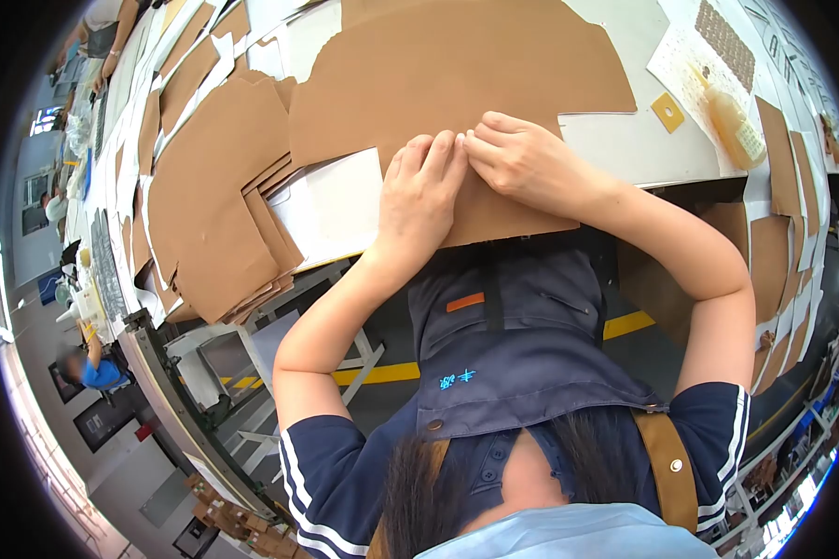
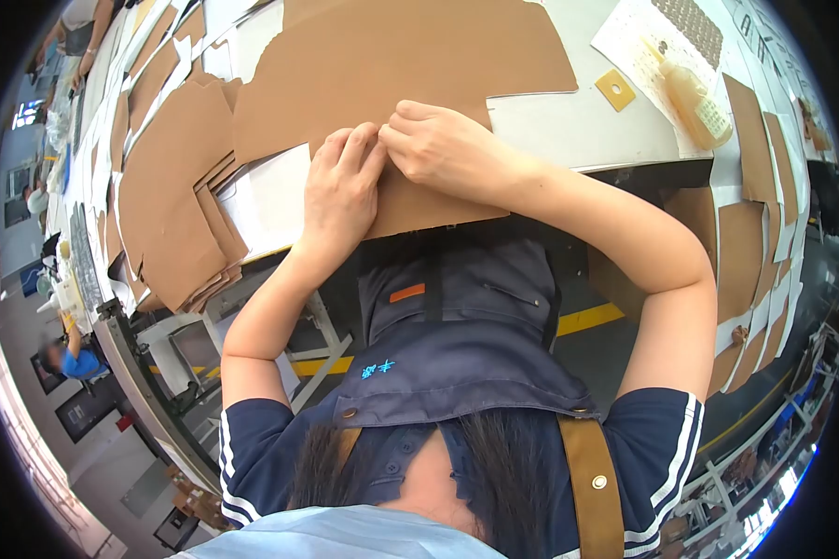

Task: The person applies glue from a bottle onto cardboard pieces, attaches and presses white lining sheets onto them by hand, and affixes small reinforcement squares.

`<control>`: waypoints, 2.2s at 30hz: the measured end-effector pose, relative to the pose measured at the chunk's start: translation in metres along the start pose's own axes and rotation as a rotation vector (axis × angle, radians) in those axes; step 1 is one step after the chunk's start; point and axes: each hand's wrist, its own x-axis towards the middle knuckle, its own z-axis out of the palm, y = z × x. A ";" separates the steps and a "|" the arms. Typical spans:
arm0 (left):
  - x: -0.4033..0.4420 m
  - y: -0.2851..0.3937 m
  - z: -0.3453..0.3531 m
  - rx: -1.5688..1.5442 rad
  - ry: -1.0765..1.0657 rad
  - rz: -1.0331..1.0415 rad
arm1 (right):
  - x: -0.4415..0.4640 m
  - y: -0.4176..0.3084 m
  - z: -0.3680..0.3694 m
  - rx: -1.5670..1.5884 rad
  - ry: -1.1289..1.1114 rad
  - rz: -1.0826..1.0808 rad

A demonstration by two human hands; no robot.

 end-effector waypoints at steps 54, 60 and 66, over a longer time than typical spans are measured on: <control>0.013 -0.028 -0.009 -0.128 -0.059 0.078 | -0.022 0.023 0.008 0.382 0.075 0.155; 0.020 -0.031 -0.010 -0.106 -0.081 0.151 | -0.022 0.022 0.012 0.405 0.092 0.156; 0.009 -0.014 -0.014 0.160 -0.112 0.193 | -0.019 0.024 0.010 0.405 0.086 0.170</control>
